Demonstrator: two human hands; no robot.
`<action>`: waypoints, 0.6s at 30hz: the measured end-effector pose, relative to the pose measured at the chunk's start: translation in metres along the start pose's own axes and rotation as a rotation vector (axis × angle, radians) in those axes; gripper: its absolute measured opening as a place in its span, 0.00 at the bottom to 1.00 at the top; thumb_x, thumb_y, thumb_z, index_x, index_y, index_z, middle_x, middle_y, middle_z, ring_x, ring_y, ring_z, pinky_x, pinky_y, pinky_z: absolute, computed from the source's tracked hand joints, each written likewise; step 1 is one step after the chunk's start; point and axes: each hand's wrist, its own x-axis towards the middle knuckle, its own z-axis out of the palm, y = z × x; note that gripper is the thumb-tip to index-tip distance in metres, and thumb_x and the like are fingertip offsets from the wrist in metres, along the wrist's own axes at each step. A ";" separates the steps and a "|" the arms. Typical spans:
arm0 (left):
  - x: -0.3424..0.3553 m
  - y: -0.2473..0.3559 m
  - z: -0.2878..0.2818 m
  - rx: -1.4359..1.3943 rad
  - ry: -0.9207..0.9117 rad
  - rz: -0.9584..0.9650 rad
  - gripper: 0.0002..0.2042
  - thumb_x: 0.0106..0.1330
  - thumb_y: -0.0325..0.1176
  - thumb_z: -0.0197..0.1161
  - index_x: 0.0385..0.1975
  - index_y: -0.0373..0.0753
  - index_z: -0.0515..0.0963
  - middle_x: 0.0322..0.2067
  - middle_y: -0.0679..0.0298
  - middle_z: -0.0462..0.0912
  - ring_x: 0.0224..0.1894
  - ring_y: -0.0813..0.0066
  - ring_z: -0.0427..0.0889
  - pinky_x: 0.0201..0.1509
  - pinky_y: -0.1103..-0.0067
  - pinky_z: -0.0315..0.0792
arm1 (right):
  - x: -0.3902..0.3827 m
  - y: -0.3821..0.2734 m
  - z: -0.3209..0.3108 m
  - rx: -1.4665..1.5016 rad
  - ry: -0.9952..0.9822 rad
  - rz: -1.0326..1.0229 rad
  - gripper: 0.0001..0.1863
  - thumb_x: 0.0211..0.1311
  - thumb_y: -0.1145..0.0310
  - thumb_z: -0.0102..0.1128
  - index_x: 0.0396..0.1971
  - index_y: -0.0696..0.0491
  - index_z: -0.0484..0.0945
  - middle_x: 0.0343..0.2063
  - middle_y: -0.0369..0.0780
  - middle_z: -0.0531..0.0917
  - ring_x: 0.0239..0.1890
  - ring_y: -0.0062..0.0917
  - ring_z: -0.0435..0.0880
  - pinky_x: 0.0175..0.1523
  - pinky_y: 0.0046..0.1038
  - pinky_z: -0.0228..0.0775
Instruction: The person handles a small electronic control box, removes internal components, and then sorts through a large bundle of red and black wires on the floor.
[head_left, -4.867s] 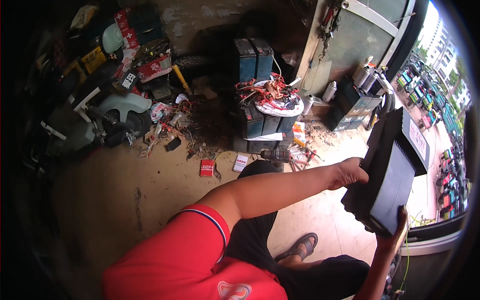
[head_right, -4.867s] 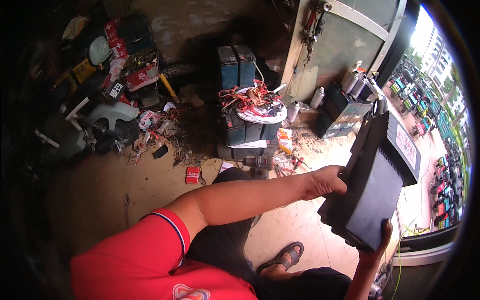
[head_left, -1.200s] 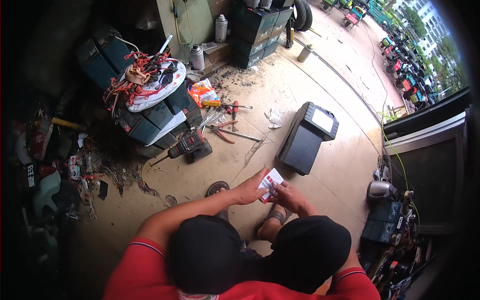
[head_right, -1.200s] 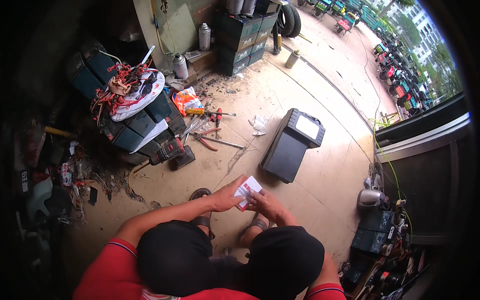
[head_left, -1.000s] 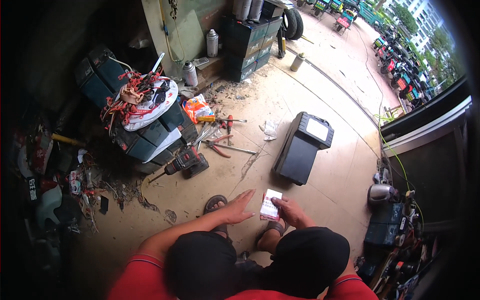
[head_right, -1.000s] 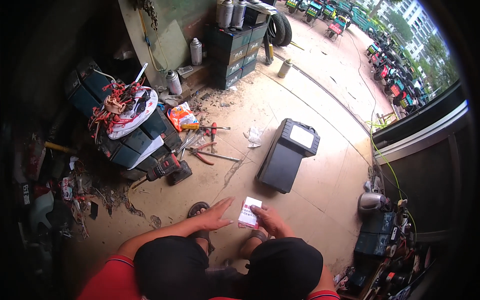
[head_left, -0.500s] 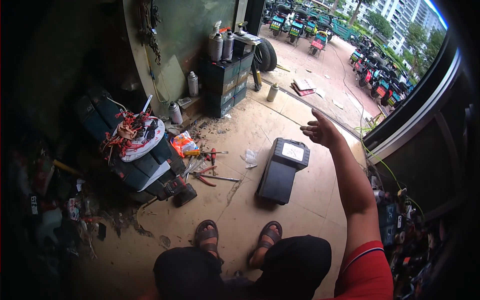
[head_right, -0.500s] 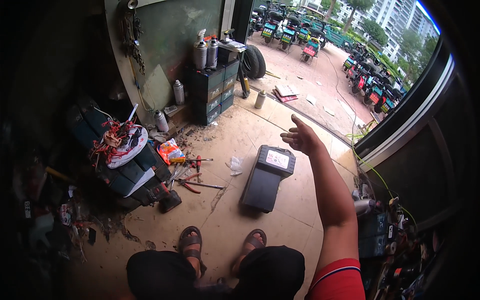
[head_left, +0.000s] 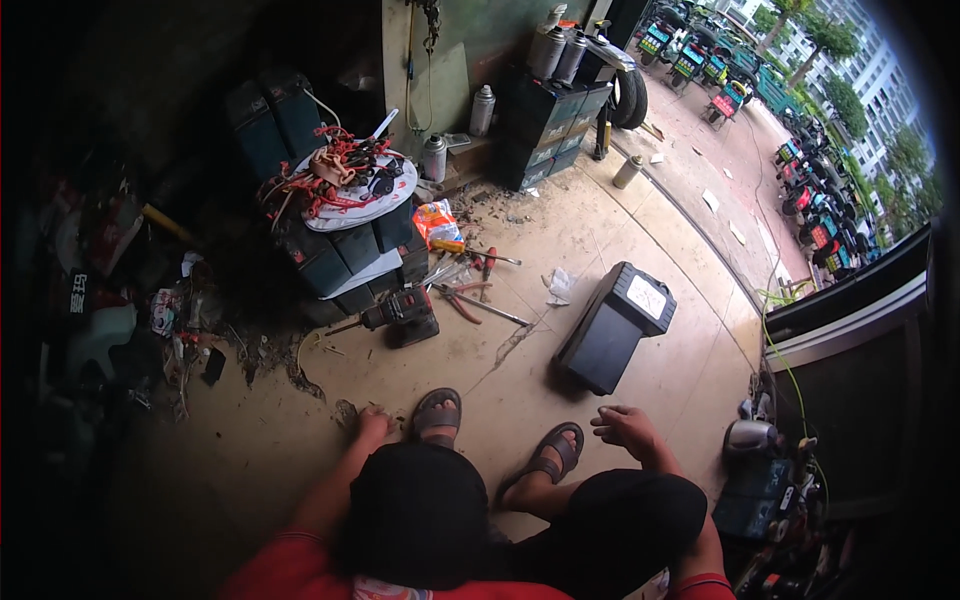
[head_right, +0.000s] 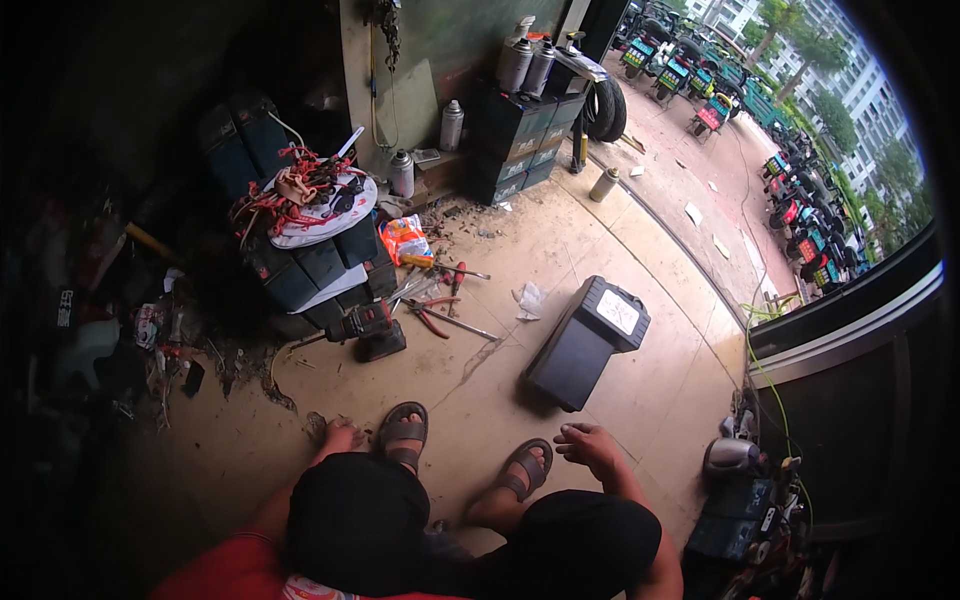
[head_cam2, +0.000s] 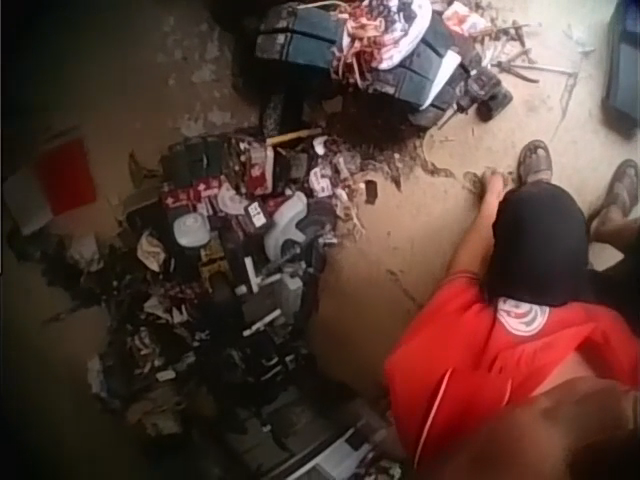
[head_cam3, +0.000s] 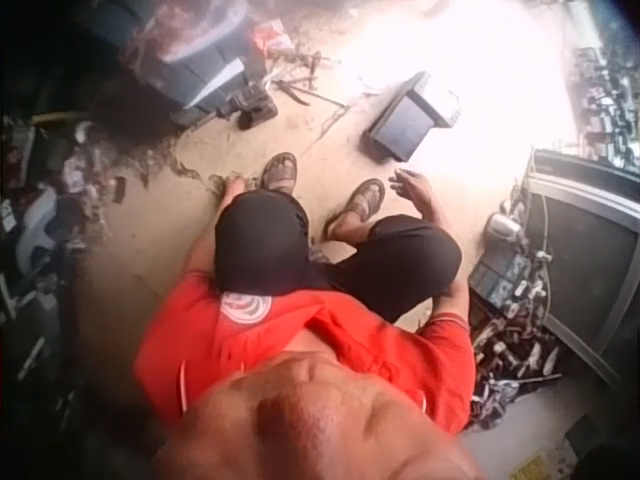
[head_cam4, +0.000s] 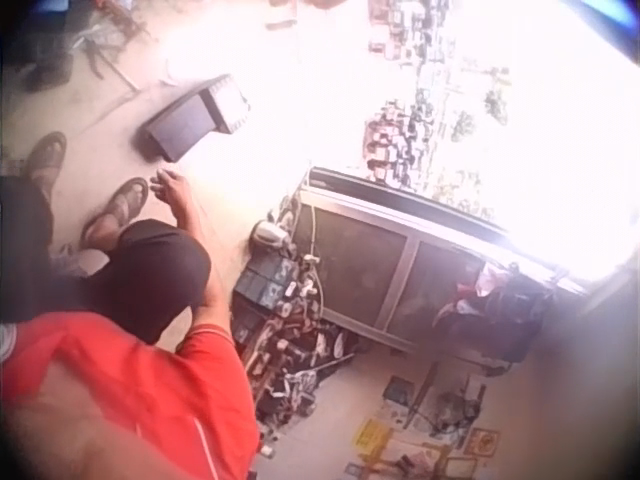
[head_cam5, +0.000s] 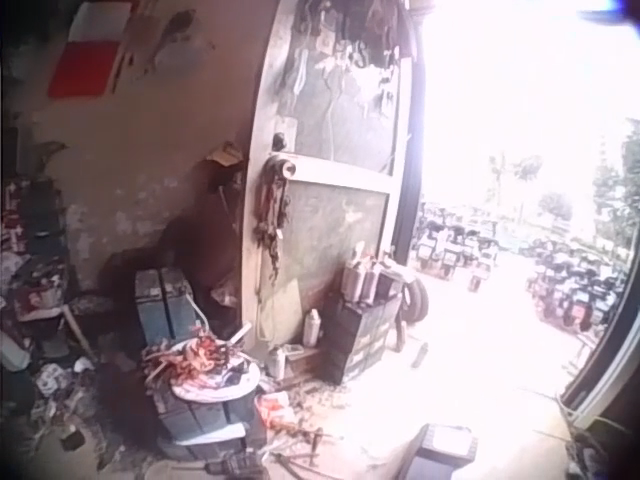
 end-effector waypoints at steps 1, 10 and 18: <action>0.001 0.013 0.008 -0.018 0.037 0.110 0.26 0.65 0.20 0.61 0.65 0.31 0.69 0.42 0.62 0.80 0.36 0.69 0.80 0.46 0.73 0.78 | -0.006 0.002 -0.006 0.014 0.041 -0.013 0.30 0.76 0.57 0.57 0.66 0.66 0.69 0.56 0.52 0.82 0.53 0.37 0.85 0.55 0.33 0.78; -0.095 0.140 0.017 0.111 0.085 0.395 0.30 0.70 0.27 0.62 0.72 0.33 0.65 0.65 0.53 0.75 0.58 0.61 0.80 0.59 0.70 0.77 | 0.036 -0.018 -0.015 0.283 -0.031 -0.225 0.23 0.74 0.64 0.61 0.61 0.62 0.71 0.41 0.43 0.86 0.34 0.26 0.86 0.35 0.23 0.78; -0.157 0.062 -0.078 0.487 -0.136 0.370 0.26 0.71 0.35 0.65 0.67 0.35 0.70 0.55 0.54 0.81 0.44 0.67 0.83 0.49 0.72 0.78 | 0.022 -0.101 0.162 0.152 -0.299 -0.386 0.23 0.73 0.62 0.63 0.59 0.62 0.74 0.44 0.41 0.86 0.38 0.24 0.86 0.45 0.25 0.79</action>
